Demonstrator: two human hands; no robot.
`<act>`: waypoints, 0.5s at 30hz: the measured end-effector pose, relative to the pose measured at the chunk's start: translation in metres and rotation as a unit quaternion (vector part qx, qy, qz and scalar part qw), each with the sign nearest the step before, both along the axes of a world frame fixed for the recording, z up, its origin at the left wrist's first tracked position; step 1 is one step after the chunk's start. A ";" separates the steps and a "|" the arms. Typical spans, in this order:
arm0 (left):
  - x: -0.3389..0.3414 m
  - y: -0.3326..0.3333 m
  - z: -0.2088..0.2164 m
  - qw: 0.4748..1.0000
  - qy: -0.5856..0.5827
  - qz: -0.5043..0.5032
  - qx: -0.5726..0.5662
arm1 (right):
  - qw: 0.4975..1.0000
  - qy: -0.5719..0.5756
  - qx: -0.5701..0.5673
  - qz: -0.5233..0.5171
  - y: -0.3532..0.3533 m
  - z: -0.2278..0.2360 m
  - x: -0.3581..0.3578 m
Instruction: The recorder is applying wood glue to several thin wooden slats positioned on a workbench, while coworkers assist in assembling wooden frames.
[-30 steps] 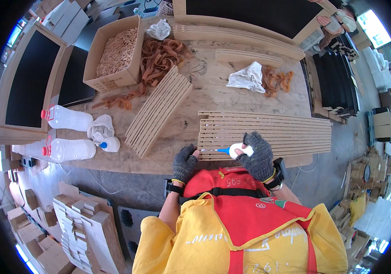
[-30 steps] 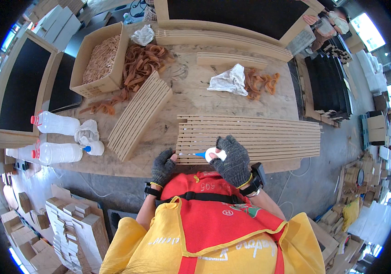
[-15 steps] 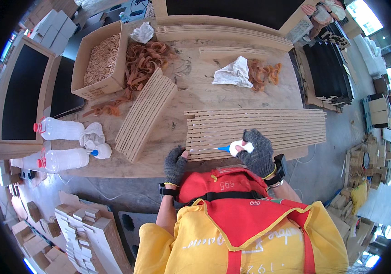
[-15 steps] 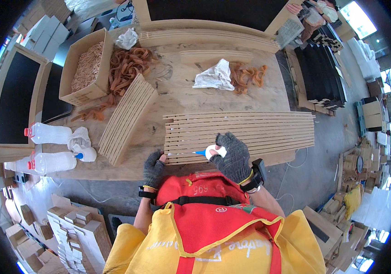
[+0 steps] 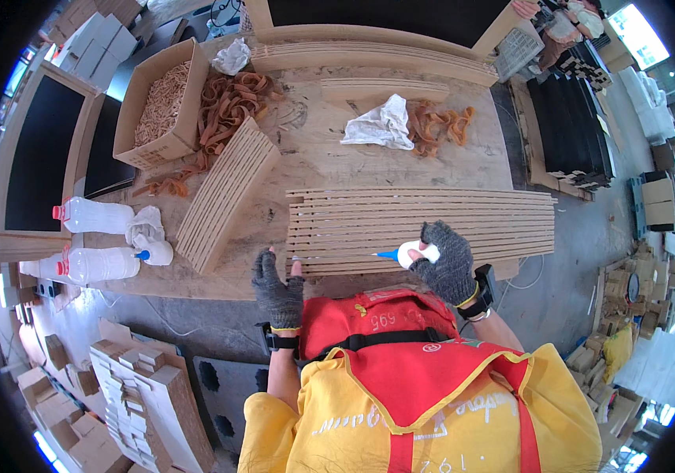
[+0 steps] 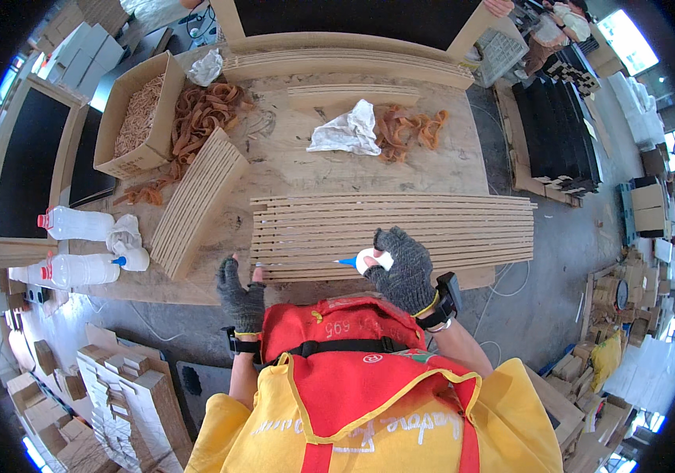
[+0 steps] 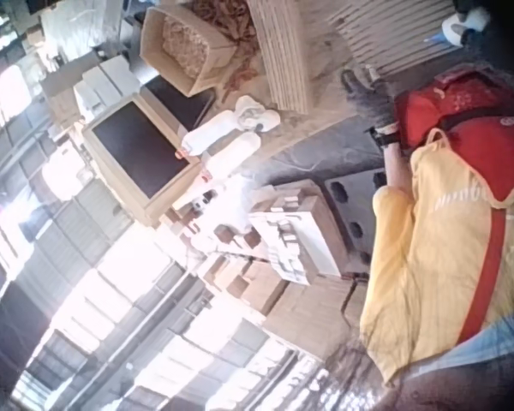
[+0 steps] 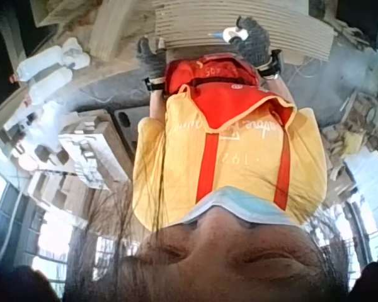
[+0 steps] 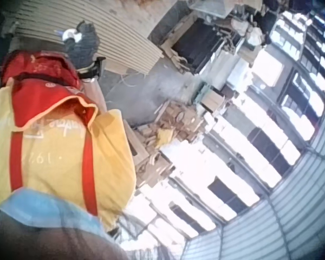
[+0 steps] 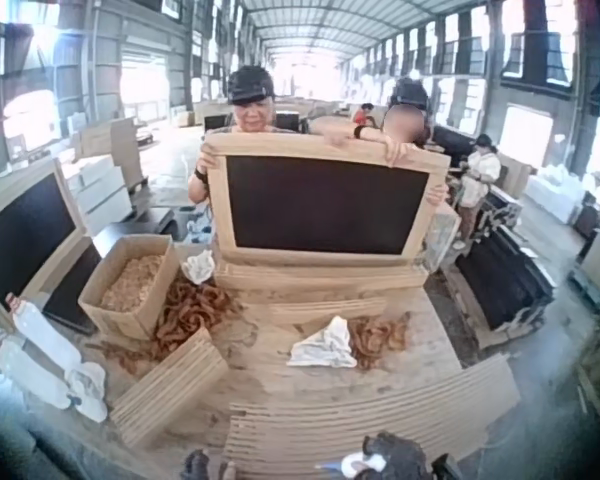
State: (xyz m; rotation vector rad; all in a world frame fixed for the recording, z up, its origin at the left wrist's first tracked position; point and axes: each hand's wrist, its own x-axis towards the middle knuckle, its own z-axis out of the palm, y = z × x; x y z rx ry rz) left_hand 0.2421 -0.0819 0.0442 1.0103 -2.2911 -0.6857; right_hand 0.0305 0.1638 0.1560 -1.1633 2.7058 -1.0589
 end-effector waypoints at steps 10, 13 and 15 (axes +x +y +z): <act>-0.069 0.082 0.020 0.958 -0.046 -0.262 -0.108 | 1.000 -0.029 -0.012 0.004 0.066 -0.006 -0.042; -0.088 0.103 0.015 0.948 -0.088 -0.284 -0.113 | 0.999 -0.036 -0.020 -0.005 0.091 -0.005 -0.053; -0.098 0.117 0.007 0.944 -0.094 -0.293 -0.120 | 0.999 -0.038 -0.021 -0.008 0.106 -0.005 -0.062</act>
